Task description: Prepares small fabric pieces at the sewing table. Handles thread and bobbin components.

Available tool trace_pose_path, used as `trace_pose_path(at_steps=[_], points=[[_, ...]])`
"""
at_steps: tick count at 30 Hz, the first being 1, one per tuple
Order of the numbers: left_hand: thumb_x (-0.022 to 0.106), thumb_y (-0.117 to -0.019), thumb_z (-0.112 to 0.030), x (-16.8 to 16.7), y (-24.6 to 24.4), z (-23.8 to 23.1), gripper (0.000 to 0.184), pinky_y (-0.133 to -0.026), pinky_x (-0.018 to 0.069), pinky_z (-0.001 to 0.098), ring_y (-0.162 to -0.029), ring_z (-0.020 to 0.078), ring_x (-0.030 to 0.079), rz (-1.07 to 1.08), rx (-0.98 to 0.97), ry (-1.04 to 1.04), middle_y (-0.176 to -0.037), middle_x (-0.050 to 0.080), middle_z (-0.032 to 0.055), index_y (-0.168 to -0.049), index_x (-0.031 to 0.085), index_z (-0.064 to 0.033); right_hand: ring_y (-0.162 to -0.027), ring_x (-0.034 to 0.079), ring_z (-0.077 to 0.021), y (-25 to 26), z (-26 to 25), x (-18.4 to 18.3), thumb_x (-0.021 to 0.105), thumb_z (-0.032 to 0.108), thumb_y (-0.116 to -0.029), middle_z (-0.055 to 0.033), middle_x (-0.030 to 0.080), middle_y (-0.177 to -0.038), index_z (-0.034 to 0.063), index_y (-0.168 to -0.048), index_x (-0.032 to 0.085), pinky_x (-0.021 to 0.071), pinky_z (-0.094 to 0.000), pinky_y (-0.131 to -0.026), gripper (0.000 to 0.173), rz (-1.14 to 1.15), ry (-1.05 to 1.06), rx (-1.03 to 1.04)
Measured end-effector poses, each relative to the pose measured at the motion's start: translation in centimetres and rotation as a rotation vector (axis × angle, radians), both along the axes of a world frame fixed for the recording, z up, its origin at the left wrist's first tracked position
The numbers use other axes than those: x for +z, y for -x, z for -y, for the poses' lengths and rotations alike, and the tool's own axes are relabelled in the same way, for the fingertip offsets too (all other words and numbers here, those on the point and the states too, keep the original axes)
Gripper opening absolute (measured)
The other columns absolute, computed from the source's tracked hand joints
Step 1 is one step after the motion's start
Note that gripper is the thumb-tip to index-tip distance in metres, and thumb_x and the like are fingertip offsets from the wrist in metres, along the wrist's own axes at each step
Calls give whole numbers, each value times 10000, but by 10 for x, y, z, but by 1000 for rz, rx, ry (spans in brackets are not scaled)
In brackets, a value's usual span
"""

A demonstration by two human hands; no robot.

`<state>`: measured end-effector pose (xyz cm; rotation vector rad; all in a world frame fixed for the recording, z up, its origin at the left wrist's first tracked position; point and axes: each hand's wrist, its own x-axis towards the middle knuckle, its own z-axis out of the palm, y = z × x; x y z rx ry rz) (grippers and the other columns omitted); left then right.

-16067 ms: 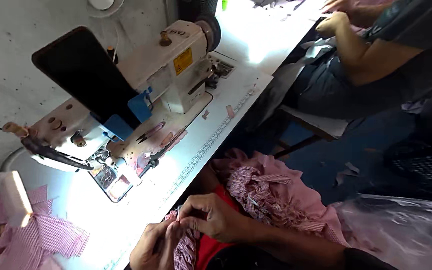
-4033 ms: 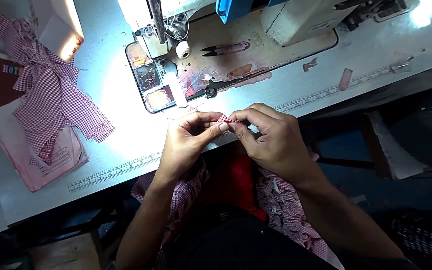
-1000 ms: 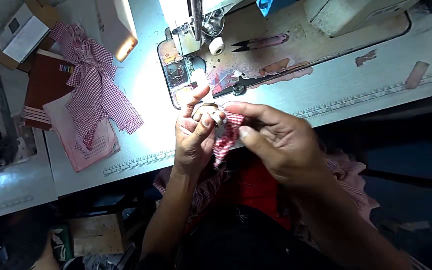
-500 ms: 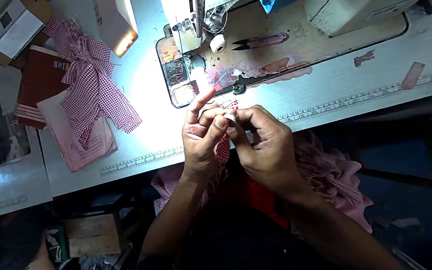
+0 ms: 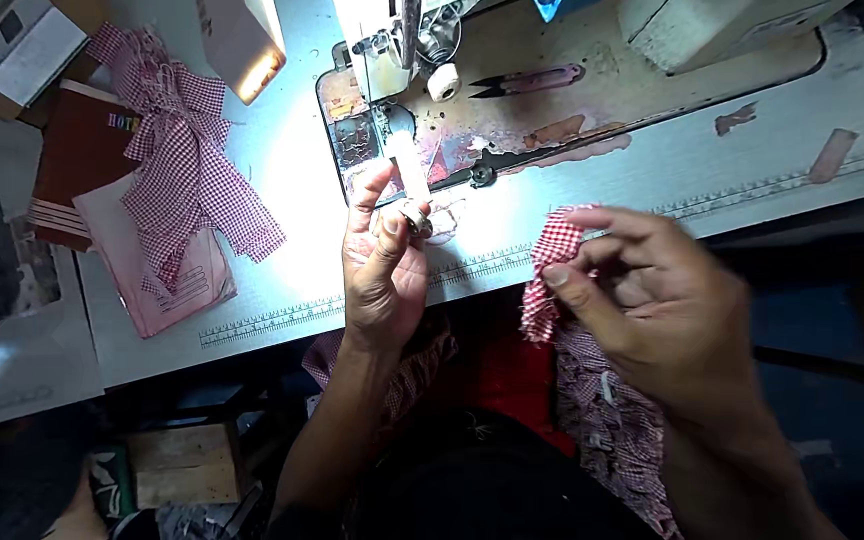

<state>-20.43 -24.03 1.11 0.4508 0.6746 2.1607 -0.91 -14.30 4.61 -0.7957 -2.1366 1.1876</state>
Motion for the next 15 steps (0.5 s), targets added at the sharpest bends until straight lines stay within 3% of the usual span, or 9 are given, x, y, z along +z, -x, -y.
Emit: trace_pose_path(at_steps=[2,7,11,15], points=[[643,-1015,-228,0,2,1,376,-932,533,310,-991,109,645,1,-1,-5,-1055,678,-1,-1382,573,-181,-805,668,-16,-8,-9,11,743,201,-934,78,708,-974,98,-1378,559,586,-185,-721,491,2,0,-47],[626,-1024,-228,1,13,5,328,-898,534,287,-971,98,630,-20,28,-14,-1063,649,-20,-1348,579,-198,-871,683,-4,-32,-30,8,742,141,-932,37,732,-1036,50,-1128,725,582,-166,-790,217,-8,-51,-162],[616,-1028,-227,1,9,4,342,-919,533,297,-989,104,631,-16,36,0,-1069,646,-18,-1365,570,-190,-895,670,14,-24,-27,10,687,175,-976,85,705,-1039,86,-1131,695,576,-163,-814,179,-77,-54,-128],[625,-1023,-230,1,-5,0,367,-943,526,304,-1011,107,636,4,-2,-19,-1056,655,-21,-1382,566,-185,-855,663,31,14,-11,18,671,133,-983,116,698,-997,103,-1107,688,579,-142,-762,128,-215,5,-21]])
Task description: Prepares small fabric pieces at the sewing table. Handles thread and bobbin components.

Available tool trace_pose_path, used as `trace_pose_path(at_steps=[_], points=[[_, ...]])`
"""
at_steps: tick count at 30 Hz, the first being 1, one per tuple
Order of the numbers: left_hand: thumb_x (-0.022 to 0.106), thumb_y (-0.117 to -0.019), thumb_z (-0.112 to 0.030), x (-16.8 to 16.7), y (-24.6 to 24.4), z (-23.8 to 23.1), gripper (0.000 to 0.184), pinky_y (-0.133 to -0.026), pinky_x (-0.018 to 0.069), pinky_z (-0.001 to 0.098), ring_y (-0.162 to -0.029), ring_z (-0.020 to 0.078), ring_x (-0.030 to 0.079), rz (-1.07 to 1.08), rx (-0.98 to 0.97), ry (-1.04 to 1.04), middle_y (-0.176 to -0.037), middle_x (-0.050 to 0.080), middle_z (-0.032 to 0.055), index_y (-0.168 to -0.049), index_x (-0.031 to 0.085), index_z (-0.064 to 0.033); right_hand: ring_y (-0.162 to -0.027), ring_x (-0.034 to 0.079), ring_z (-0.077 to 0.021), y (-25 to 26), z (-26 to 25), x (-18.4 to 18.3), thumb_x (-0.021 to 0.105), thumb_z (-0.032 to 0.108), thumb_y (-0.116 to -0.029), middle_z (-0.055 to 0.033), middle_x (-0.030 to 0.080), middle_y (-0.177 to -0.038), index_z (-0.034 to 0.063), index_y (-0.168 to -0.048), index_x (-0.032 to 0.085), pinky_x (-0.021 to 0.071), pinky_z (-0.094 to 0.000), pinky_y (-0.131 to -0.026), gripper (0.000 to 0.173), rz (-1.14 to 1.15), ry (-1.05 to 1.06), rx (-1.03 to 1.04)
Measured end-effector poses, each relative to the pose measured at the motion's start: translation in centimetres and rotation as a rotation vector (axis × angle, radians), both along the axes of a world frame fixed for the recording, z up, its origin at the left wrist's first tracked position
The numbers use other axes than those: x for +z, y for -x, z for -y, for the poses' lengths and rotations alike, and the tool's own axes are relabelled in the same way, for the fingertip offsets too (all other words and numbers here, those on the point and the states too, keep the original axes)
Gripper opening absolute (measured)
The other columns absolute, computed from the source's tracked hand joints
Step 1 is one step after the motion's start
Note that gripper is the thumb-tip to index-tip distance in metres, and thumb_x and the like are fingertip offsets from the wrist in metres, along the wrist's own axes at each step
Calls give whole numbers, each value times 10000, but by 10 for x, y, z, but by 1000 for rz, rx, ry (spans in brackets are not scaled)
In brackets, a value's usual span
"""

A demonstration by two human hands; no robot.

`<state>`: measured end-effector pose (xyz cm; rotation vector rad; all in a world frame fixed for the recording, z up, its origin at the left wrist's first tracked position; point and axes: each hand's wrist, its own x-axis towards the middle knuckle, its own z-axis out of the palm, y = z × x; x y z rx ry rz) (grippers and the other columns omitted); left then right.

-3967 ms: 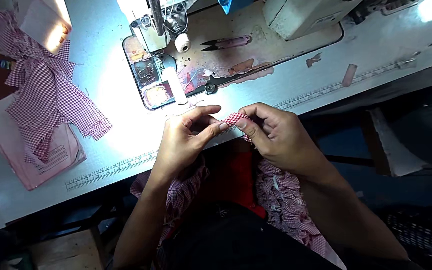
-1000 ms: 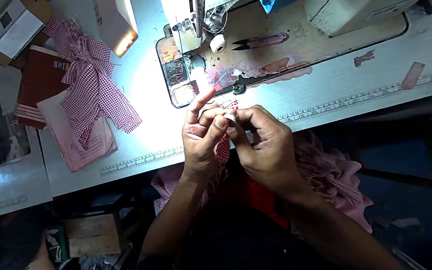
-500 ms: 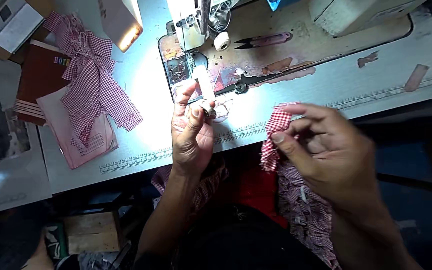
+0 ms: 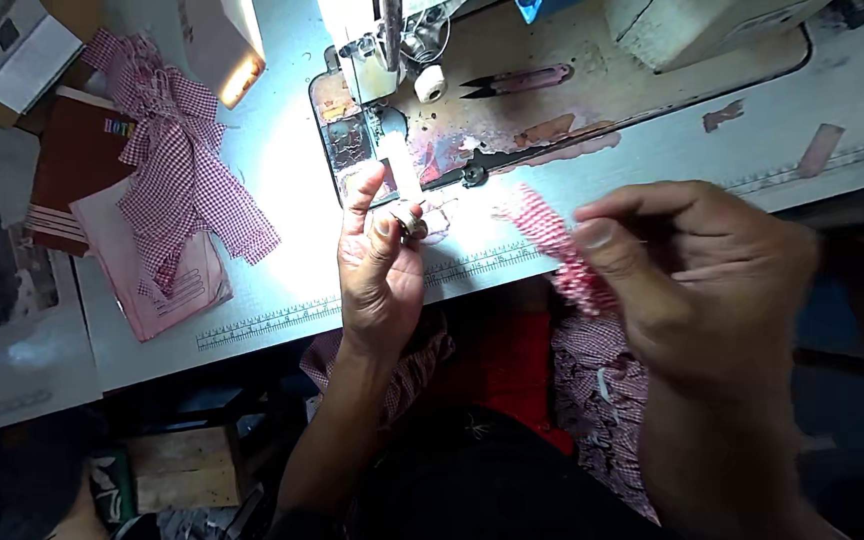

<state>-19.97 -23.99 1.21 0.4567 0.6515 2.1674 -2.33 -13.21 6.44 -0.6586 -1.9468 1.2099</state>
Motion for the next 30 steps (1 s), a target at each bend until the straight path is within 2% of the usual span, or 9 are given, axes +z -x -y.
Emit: trace_pose_path(at_steps=[3,5,7,9,13,16,19,25,30], points=[[653,-1009,-219,2,-11,-2,391,-976,543,329,-1001,107,667,26,-30,-10,-1051,676,-9,-1384,553,-176,-862,677,-9,35,16,-7,679,75,-971,57,710,-999,46,-1103,681,598,-182,-780,135,-126,120,118],[661,-1007,-234,4,-15,-3,409,-931,572,320,-983,102,684,36,-56,3,-1051,688,-1,-1396,549,-182,-919,705,-86,53,26,-17,707,6,-928,-40,716,-1075,-21,-1166,657,621,-243,-826,245,-167,194,160],[671,-999,-256,4,-17,-2,431,-854,580,280,-944,83,680,45,-67,42,-1057,690,0,-1408,546,-203,-967,708,-116,62,33,-27,755,-19,-877,-84,695,-1137,-55,-1228,632,625,-264,-866,374,-149,170,145],[669,-1001,-253,2,-19,-3,448,-814,582,257,-920,70,678,67,-67,58,-1064,685,5,-1424,530,-209,-968,703,-107,66,37,-34,790,18,-855,-83,689,-1104,-54,-1209,682,625,-250,-858,377,-80,27,45],[659,-1007,-252,-3,-26,-4,455,-860,578,273,-954,81,680,102,-52,67,-1069,677,6,-1433,502,-228,-932,683,-72,68,44,-39,780,106,-888,-81,704,-1009,-21,-1094,748,574,-189,-825,244,64,-189,-107],[657,-1010,-265,-3,-31,-4,456,-892,575,273,-1005,82,683,119,-31,77,-1116,684,0,-1438,500,-238,-880,678,-78,69,46,-41,775,112,-874,-80,710,-938,-3,-982,754,558,-194,-788,159,96,-262,-158],[641,-1021,-244,-3,-30,-2,441,-888,583,281,-1001,81,690,124,-22,65,-1078,692,-17,-1441,507,-245,-818,662,-68,68,47,-41,781,112,-850,-65,695,-881,13,-905,739,546,-186,-718,121,105,-267,-167],[637,-1021,-252,0,-25,1,456,-838,580,253,-939,73,685,68,-31,97,-1049,692,-15,-1457,503,-257,-819,634,-26,58,44,-35,726,142,-895,-26,672,-897,25,-984,738,525,-155,-708,147,140,-187,-53],[610,-1032,-209,3,-12,0,375,-903,547,279,-989,94,656,42,31,73,-1076,671,-8,-1401,540,-213,-791,632,-4,31,43,-40,703,132,-891,4,682,-900,54,-956,754,530,-150,-658,114,179,-148,4]])
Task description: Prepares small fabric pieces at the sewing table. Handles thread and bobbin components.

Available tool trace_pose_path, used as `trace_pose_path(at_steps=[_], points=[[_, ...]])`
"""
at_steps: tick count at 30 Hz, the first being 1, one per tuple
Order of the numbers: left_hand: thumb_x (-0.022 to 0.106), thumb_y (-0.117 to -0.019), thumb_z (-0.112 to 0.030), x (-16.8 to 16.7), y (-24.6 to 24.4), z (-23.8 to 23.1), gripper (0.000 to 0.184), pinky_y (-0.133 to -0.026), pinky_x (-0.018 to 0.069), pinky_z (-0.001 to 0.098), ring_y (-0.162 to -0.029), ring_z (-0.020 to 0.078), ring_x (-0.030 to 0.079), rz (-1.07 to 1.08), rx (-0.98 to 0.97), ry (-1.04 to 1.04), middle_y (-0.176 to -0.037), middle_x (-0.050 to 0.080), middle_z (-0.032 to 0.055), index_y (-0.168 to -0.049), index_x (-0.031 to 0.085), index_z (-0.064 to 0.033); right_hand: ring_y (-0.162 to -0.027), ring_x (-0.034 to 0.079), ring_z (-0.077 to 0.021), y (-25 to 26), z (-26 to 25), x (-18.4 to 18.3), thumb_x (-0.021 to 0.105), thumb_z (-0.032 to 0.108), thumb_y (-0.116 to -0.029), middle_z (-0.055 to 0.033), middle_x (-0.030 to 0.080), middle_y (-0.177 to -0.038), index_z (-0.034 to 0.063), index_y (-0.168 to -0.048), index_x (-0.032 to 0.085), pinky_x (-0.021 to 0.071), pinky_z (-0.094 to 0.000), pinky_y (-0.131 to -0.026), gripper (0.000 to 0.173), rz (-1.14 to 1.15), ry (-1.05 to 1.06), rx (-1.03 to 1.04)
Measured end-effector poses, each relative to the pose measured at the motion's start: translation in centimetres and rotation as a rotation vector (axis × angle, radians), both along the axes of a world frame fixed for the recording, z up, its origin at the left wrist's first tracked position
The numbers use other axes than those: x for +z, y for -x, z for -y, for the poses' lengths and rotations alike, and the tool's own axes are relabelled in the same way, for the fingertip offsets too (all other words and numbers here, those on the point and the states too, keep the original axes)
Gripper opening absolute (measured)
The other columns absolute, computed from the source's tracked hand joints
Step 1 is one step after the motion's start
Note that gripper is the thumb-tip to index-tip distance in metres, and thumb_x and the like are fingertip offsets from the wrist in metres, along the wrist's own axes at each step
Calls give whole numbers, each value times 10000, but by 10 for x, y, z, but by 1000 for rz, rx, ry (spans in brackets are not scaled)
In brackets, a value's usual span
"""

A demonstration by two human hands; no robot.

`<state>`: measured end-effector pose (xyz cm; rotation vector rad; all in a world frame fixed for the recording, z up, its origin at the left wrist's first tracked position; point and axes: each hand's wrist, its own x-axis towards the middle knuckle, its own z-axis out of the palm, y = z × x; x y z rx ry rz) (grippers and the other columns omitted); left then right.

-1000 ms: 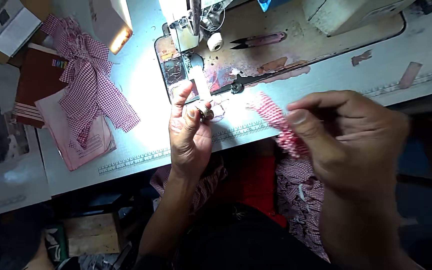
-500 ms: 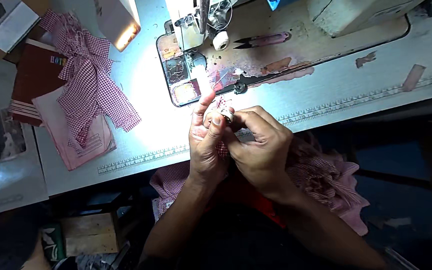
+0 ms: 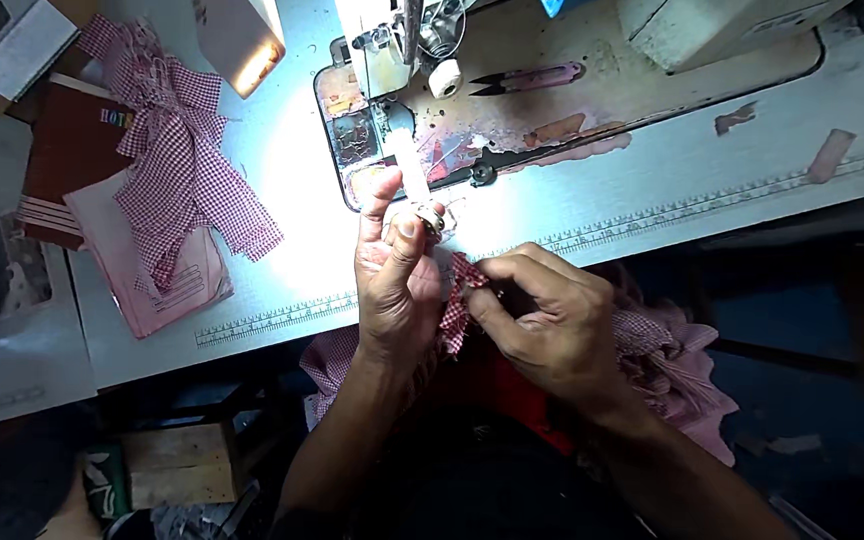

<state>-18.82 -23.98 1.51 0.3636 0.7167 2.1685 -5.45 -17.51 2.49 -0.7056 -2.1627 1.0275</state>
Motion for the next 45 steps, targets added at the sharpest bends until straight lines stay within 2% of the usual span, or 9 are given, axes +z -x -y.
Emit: trace_pose_path(at_steps=[11,19,21,23,27,31,35,42,45], points=[[584,-1046,-242,-3,12,4,346,-879,537,265,-966,89,643,-26,29,11,-1068,663,-14,-1389,547,-211,-814,644,-1,-82,-13,-17,631,220,-938,-27,732,-888,73,-929,786,515,-150,-722,214,222,2,-36],[594,-1041,-241,-2,24,11,361,-886,543,270,-985,99,643,-26,26,-6,-1125,657,4,-1395,542,-190,-689,612,-197,-133,-46,-17,551,292,-937,-136,691,-849,35,-962,756,486,-378,-605,330,592,-104,-167],[618,-1026,-234,-1,24,12,384,-892,540,289,-974,109,640,-63,7,-1,-1082,657,3,-1397,538,-177,-757,624,-140,-129,-51,-6,606,309,-971,-134,697,-905,12,-1017,748,514,-309,-674,333,492,-62,-224],[630,-1013,-199,-1,22,13,411,-914,546,314,-961,119,655,-111,-17,2,-1024,665,13,-1406,520,-149,-840,654,-20,-112,-51,8,697,268,-959,-49,704,-958,5,-1057,736,558,-183,-775,284,240,3,-218],[728,-951,-131,2,14,16,538,-894,574,289,-915,105,695,-204,-80,17,-993,718,33,-1436,493,-125,-892,650,48,-61,-39,32,718,212,-949,128,686,-1028,129,-1112,718,569,-138,-787,182,-102,47,-31],[750,-931,-83,5,6,20,612,-853,614,285,-878,108,729,-330,-48,71,-1011,745,46,-1475,470,-85,-920,659,-6,-18,-24,37,734,144,-933,43,677,-1041,65,-1105,712,594,-173,-781,191,-198,12,123],[664,-922,53,6,-4,21,559,-756,595,231,-844,74,697,-513,110,198,-1001,728,44,-1449,495,-33,-946,654,-86,1,-10,22,730,59,-916,-69,701,-1021,27,-1042,778,558,-210,-813,138,-177,-179,116],[697,-901,74,3,-10,20,550,-720,606,211,-823,63,704,-624,206,162,-997,729,37,-1409,499,4,-955,652,-71,2,-1,3,734,54,-911,-42,679,-990,16,-981,705,560,-205,-832,85,-262,-172,-2],[736,-893,33,-4,-5,18,521,-833,573,237,-942,93,679,-852,313,129,-1030,730,33,-1366,523,-22,-948,677,-45,-1,0,1,745,83,-921,3,691,-1024,41,-1019,697,597,-203,-827,117,-276,26,-10]])
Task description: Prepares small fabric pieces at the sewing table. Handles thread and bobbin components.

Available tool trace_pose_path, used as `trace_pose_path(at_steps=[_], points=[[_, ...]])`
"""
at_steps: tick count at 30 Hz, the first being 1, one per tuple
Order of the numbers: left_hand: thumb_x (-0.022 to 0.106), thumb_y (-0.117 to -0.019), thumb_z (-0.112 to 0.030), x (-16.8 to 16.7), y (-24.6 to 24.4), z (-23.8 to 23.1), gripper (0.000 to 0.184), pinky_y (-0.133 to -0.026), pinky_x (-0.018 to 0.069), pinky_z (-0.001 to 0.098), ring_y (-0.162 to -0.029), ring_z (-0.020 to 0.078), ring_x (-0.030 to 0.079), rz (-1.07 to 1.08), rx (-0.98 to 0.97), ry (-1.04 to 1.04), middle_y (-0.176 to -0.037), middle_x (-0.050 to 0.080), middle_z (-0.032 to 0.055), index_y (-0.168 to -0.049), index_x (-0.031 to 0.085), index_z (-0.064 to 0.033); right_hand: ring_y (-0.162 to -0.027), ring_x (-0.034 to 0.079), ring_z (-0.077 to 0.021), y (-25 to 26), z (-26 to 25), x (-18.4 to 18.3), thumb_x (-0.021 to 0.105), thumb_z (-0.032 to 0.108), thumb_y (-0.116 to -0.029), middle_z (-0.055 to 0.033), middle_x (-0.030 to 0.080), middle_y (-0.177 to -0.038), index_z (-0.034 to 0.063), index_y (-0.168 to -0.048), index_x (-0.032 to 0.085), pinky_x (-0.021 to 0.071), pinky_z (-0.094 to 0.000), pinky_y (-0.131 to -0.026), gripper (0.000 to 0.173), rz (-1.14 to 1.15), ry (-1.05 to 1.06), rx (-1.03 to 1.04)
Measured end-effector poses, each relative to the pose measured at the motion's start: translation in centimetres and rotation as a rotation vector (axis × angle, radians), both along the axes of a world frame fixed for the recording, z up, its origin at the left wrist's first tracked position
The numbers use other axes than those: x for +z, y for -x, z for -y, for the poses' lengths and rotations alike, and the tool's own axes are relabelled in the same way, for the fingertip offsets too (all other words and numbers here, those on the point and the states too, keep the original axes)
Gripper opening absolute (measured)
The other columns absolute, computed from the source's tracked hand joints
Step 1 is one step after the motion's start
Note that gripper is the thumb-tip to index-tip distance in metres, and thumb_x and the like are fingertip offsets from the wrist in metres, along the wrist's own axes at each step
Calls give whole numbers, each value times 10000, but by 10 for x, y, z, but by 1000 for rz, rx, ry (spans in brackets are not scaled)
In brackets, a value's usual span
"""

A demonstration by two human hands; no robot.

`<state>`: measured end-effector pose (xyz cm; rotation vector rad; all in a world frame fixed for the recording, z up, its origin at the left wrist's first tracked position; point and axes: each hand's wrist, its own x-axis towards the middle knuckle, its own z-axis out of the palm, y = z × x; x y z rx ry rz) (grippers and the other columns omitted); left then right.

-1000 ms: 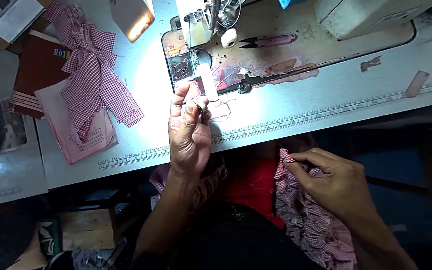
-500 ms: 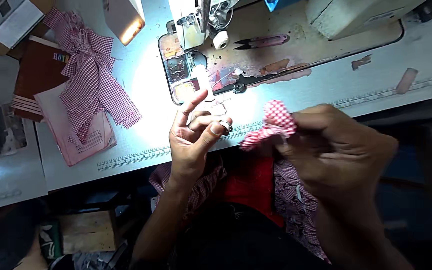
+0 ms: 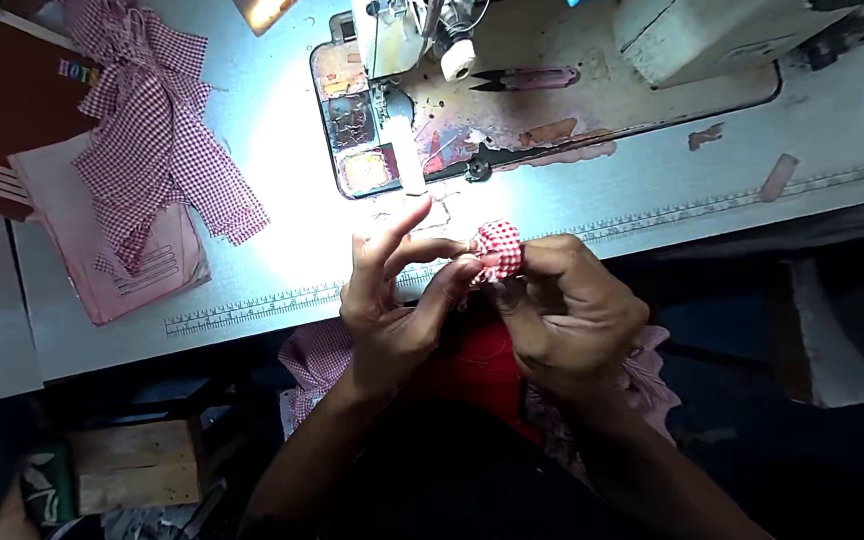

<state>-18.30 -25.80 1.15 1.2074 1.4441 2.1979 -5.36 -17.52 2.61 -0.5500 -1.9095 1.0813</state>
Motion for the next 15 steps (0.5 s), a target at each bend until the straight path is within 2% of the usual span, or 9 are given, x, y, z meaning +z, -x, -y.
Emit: trace_pose_path(at_steps=[2,5,7,10,12,15], points=[[767,-891,-19,-2,4,-1,503,-903,570,279,-1001,121,681,-121,63,-4,-1030,737,14,-1340,547,-73,-906,693,-36,-5,-3,2,741,75,-927,58,712,-1022,88,-1080,705,615,-222,-810,157,-49,237,40],[777,-893,-39,-2,6,-1,485,-889,577,278,-993,124,682,-143,71,-13,-1023,740,10,-1327,565,-82,-888,710,-49,-11,-5,2,727,87,-947,68,731,-1025,125,-1133,719,629,-243,-804,191,-108,422,71],[765,-887,3,-4,4,-1,523,-899,585,289,-998,125,690,-39,-4,-34,-1052,732,27,-1356,543,-64,-918,706,-51,-9,-2,2,742,71,-929,63,729,-1045,114,-1121,733,624,-242,-831,198,-111,420,99],[769,-880,21,-5,-5,-1,536,-859,611,271,-975,107,696,111,-64,-26,-1113,687,34,-1368,566,-69,-933,689,-50,-1,4,-3,767,28,-892,49,714,-1026,88,-1053,751,609,-226,-839,173,-124,345,73],[772,-872,28,-7,-8,3,520,-882,612,284,-1001,115,687,125,-67,-5,-1147,662,43,-1354,592,-46,-962,688,-53,1,4,-7,762,18,-889,42,712,-1046,85,-1025,746,605,-221,-848,152,-125,264,46],[741,-886,46,-7,-6,9,523,-898,611,299,-1007,126,694,135,-110,21,-1145,678,54,-1378,573,-12,-995,691,-65,2,3,-8,765,28,-894,33,709,-1077,82,-1050,740,607,-227,-863,167,-121,198,46]])
